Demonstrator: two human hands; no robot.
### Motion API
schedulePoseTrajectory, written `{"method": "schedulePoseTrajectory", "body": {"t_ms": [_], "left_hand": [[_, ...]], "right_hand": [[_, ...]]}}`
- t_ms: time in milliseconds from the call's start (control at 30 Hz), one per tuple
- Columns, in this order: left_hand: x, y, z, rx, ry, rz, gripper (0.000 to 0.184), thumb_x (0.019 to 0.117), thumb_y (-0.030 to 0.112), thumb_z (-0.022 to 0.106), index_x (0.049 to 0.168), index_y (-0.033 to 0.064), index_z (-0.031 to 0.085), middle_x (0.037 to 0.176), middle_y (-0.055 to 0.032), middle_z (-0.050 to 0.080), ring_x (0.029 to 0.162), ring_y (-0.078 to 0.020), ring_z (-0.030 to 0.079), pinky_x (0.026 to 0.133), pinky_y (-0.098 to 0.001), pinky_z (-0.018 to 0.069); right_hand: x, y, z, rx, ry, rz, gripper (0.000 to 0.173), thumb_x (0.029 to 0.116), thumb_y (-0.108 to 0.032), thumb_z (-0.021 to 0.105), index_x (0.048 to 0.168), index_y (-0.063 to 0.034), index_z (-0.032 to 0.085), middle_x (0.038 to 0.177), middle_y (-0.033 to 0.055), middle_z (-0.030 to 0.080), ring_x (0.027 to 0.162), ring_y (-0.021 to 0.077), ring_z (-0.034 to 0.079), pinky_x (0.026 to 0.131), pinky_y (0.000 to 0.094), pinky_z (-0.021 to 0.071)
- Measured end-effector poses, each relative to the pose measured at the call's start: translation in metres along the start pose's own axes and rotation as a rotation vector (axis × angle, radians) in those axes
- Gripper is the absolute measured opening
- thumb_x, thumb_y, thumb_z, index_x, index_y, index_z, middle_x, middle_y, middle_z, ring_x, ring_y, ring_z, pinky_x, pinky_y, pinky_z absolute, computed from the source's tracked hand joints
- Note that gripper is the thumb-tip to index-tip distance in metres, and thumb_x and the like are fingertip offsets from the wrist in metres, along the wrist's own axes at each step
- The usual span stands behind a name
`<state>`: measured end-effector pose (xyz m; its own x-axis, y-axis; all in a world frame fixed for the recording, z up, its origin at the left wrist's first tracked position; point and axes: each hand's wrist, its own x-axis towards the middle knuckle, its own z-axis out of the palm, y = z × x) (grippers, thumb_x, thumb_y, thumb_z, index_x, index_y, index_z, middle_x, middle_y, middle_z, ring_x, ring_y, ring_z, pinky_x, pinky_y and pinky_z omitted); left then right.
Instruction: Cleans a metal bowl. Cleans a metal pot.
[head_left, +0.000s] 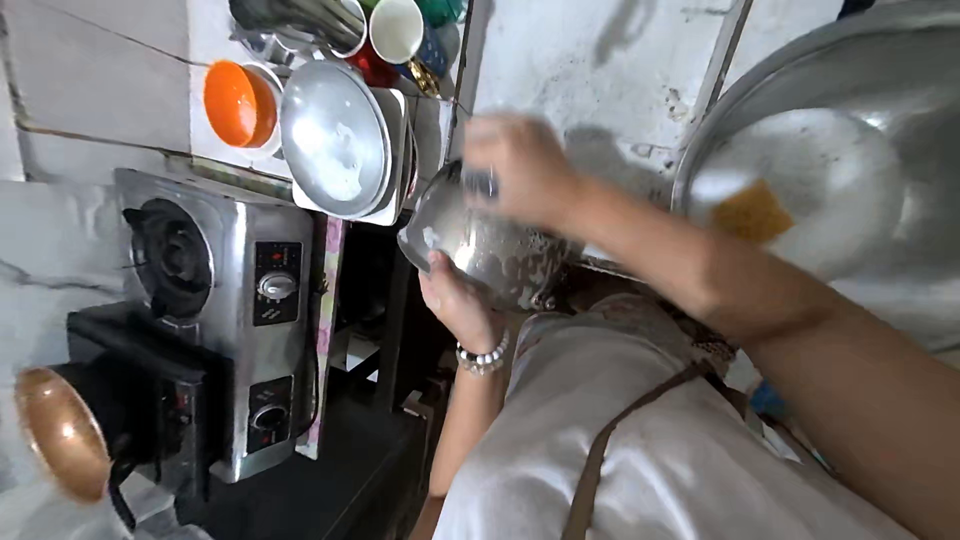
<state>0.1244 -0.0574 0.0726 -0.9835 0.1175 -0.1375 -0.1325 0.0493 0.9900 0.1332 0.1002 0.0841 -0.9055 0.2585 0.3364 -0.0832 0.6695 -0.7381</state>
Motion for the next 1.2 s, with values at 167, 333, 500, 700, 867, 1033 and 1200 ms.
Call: {"method": "schedulePoseTrajectory", "body": {"t_ms": [167,333,500,700,867,1033,1200], "left_hand": [[-0.002,0.001,-0.003,0.03,-0.048,-0.001,0.029,0.1118,0.022,0.031,0.114,0.0077,0.057,0.092,0.0002,0.068,0.086,-0.0085,0.071,0.078,-0.0304,0.0614],[-0.002,-0.002,-0.001,-0.019,-0.051,0.01,0.029,0.1114,0.02,0.03,0.114,0.0077,0.056,0.086,0.0013,0.068,0.078,-0.006,0.069,0.07,-0.0261,0.0606],[-0.005,0.0,-0.001,0.026,0.033,0.005,0.03,0.1118,0.021,0.031,0.111,0.0071,0.058,0.089,-0.0004,0.068,0.083,-0.0096,0.071,0.075,-0.0309,0.0616],[-0.005,0.0,0.001,-0.006,0.019,0.009,0.03,0.1116,0.019,0.028,0.115,0.0066,0.056,0.092,-0.0017,0.068,0.086,-0.0105,0.071,0.078,-0.0317,0.0616],[-0.001,0.005,-0.001,0.026,0.052,-0.055,0.031,0.1121,0.021,0.028,0.116,0.0073,0.056,0.094,-0.0041,0.068,0.088,-0.0122,0.071,0.078,-0.0334,0.0616],[-0.002,0.007,-0.001,0.033,0.055,-0.043,0.03,0.1116,0.018,0.027,0.117,0.0071,0.054,0.096,-0.0035,0.068,0.09,-0.0109,0.07,0.079,-0.032,0.0614],[0.0,0.007,-0.002,0.086,0.019,-0.019,0.033,0.1116,0.019,0.024,0.116,0.0067,0.055,0.095,-0.0019,0.068,0.089,-0.0098,0.07,0.08,-0.0309,0.061]], "right_hand": [[0.001,0.012,0.0,0.07,-0.036,-0.023,0.021,0.0875,-0.013,0.074,0.087,0.0074,0.071,0.1,0.0229,0.07,0.095,0.0376,0.069,0.08,0.0544,0.0534],[-0.054,-0.018,0.029,0.147,0.192,-0.253,0.017,0.075,-0.011,0.079,0.068,-0.0023,0.067,0.075,0.0125,0.065,0.074,0.0283,0.066,0.061,0.0415,0.053],[-0.053,0.009,0.013,0.048,0.346,0.078,0.017,0.0798,-0.01,0.077,0.074,0.003,0.068,0.084,0.0195,0.069,0.08,0.0325,0.07,0.067,0.0462,0.0557],[-0.085,0.001,0.035,0.16,0.447,-0.031,0.015,0.083,-0.01,0.075,0.075,0.0019,0.071,0.077,0.0165,0.067,0.074,0.0271,0.067,0.065,0.0375,0.0557],[-0.109,-0.009,0.054,0.129,0.542,-0.049,0.019,0.0845,-0.016,0.073,0.071,-0.003,0.068,0.071,0.0109,0.063,0.071,0.0227,0.063,0.064,0.0343,0.0534],[-0.127,0.021,0.064,0.185,0.741,0.139,0.023,0.0876,-0.01,0.072,0.071,0.0024,0.061,0.072,0.0141,0.059,0.071,0.0198,0.061,0.064,0.0266,0.0522],[-0.136,-0.008,0.085,0.189,0.723,-0.018,0.019,0.091,-0.017,0.071,0.077,-0.0041,0.067,0.07,0.0084,0.06,0.07,0.0182,0.06,0.068,0.029,0.0531]]}}
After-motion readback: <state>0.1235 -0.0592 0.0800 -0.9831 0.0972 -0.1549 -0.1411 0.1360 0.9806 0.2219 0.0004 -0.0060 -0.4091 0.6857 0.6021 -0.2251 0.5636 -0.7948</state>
